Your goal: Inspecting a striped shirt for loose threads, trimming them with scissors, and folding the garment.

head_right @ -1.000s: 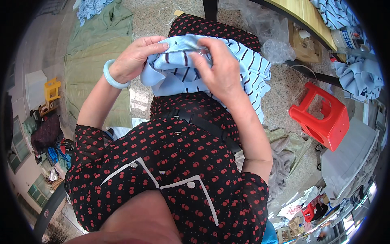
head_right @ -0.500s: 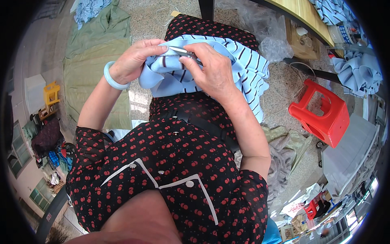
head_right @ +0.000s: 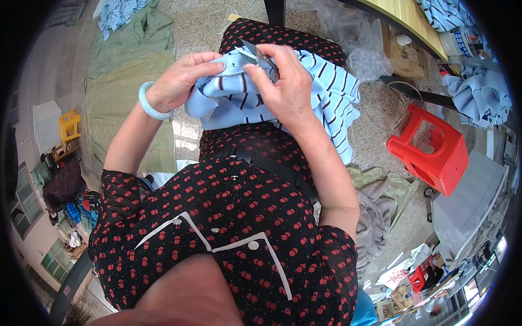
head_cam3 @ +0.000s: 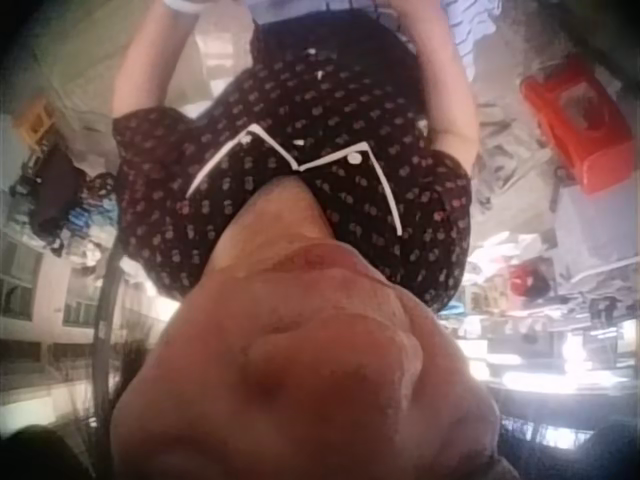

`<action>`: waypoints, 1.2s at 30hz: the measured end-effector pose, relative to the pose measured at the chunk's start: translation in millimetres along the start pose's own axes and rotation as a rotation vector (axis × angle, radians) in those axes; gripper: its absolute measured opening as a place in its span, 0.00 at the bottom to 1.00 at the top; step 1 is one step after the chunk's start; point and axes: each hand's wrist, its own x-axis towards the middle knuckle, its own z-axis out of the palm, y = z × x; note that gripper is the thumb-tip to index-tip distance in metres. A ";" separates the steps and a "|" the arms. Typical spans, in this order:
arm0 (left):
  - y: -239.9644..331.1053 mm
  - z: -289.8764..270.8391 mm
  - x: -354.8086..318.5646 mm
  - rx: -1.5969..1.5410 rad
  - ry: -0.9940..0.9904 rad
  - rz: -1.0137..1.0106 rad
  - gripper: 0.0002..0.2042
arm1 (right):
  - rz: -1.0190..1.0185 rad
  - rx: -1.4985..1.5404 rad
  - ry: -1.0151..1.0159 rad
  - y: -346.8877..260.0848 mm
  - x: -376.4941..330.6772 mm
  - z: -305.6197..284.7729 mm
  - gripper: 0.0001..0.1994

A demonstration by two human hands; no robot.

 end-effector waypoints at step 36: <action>5.9 -34.4 -16.1 0.014 0.126 0.011 0.07 | -0.044 -0.128 0.057 0.7 37.6 18.7 0.15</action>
